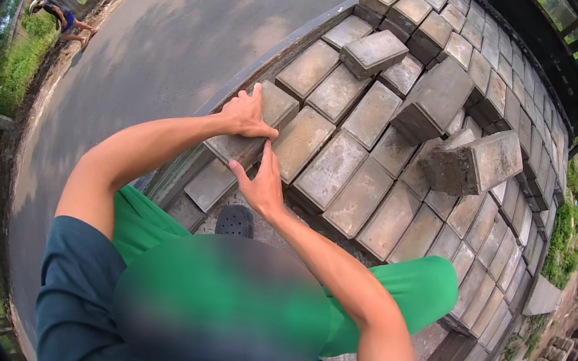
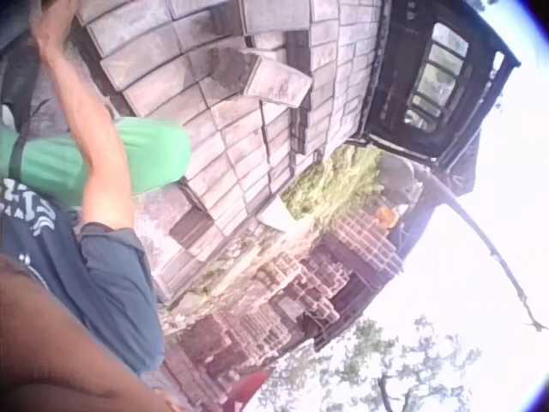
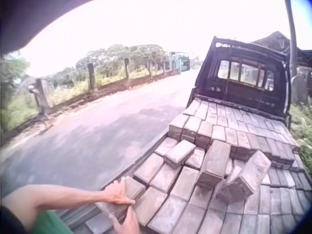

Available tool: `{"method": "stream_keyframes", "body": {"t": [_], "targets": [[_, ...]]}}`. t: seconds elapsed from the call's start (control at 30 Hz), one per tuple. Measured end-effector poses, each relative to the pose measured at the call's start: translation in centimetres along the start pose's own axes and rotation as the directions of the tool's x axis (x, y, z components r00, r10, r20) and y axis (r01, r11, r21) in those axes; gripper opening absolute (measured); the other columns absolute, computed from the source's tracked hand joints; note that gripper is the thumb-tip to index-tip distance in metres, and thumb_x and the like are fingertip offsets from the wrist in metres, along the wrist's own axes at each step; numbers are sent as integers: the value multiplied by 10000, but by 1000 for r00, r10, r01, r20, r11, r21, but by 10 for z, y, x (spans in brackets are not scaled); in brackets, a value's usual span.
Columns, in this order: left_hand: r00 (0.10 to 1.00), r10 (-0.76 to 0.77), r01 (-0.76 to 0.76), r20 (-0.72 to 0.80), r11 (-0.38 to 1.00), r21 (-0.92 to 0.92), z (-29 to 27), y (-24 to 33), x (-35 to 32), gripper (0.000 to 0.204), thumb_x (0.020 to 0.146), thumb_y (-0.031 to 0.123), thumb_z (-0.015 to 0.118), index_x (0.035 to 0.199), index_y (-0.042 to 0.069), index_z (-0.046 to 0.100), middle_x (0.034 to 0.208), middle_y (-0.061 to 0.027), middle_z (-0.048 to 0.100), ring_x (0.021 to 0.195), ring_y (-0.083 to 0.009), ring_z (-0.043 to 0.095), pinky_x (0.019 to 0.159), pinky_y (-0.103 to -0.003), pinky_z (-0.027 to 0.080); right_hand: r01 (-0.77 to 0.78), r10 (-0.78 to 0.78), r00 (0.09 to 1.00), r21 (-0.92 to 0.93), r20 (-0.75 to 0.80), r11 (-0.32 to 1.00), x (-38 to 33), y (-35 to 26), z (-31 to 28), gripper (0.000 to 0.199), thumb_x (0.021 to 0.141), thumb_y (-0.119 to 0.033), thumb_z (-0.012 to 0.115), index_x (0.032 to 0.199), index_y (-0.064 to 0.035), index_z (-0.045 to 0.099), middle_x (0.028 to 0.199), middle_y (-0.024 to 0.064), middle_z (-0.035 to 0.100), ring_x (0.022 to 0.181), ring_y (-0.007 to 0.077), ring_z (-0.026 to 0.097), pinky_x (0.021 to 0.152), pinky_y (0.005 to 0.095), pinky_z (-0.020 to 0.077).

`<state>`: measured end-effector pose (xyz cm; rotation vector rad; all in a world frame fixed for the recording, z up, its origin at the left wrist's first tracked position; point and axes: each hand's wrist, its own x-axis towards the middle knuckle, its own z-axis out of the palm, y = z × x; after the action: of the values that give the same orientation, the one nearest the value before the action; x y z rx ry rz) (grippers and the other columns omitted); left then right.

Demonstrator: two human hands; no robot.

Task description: The person stacks and arranges paving bricks across the bed of a truck by hand.

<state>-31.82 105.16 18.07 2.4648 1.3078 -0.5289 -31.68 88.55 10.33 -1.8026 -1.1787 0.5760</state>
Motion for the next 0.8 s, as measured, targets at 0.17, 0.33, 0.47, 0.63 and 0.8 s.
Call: {"method": "stream_keyframes", "body": {"t": [0.17, 0.33, 0.47, 0.63, 0.8], "targets": [[996, 14, -15, 86, 1000, 11, 34, -49, -32, 1324, 582, 560, 809, 1501, -59, 85, 1226, -384, 480, 1079, -492, 591, 903, -498, 520, -626, 546, 756, 642, 361, 442, -26, -14, 83, 936, 842, -461, 746, 1432, 36, 216, 1337, 184, 478, 1181, 267, 539, 963, 457, 473], [983, -43, 46, 177, 999, -10, 72, -91, -52, 1327, 591, 572, 801, 1501, -69, 80, 1254, -392, 470, 1102, -500, 576, 908, -499, 518, -652, 487, 644, 756, 590, -54, -49, -25, 130, 750, 835, -233, 777, 1329, -97, 229, 1286, 119, 510, 1152, 255, 561, 891, 512, 511], [993, -66, 85, 99, 974, -209, 96, -116, -58, 1246, 638, 525, 798, 1496, -86, 132, 1292, -359, 492, 1165, -448, 561, 974, -466, 485, -636, 401, 625, 735, 670, -236, -53, -13, 131, 604, 886, -244, 709, 1330, -78, 334, 1276, 89, 543, 1139, 257, 582, 934, 509, 490], [963, -166, -13, -212, 757, -653, 99, -134, -117, 870, 818, 405, 734, 1450, -42, 334, 1344, -291, 499, 1273, -424, 478, 1071, -427, 387, -580, 366, 640, 737, 676, -347, -44, 11, 136, 501, 912, -233, 673, 1314, -75, 421, 1244, 91, 571, 1125, 213, 584, 903, 487, 516], [846, -473, 41, -245, 517, -855, 187, -136, -165, 878, 849, 253, 742, 1497, -44, 229, 1544, -232, 229, 1444, -331, 260, 1181, -431, 238, -568, 470, 601, 759, 647, -319, -52, 2, 146, 681, 849, -146, 734, 1370, -102, 296, 1265, 110, 489, 1176, 263, 515, 897, 522, 513]]}}
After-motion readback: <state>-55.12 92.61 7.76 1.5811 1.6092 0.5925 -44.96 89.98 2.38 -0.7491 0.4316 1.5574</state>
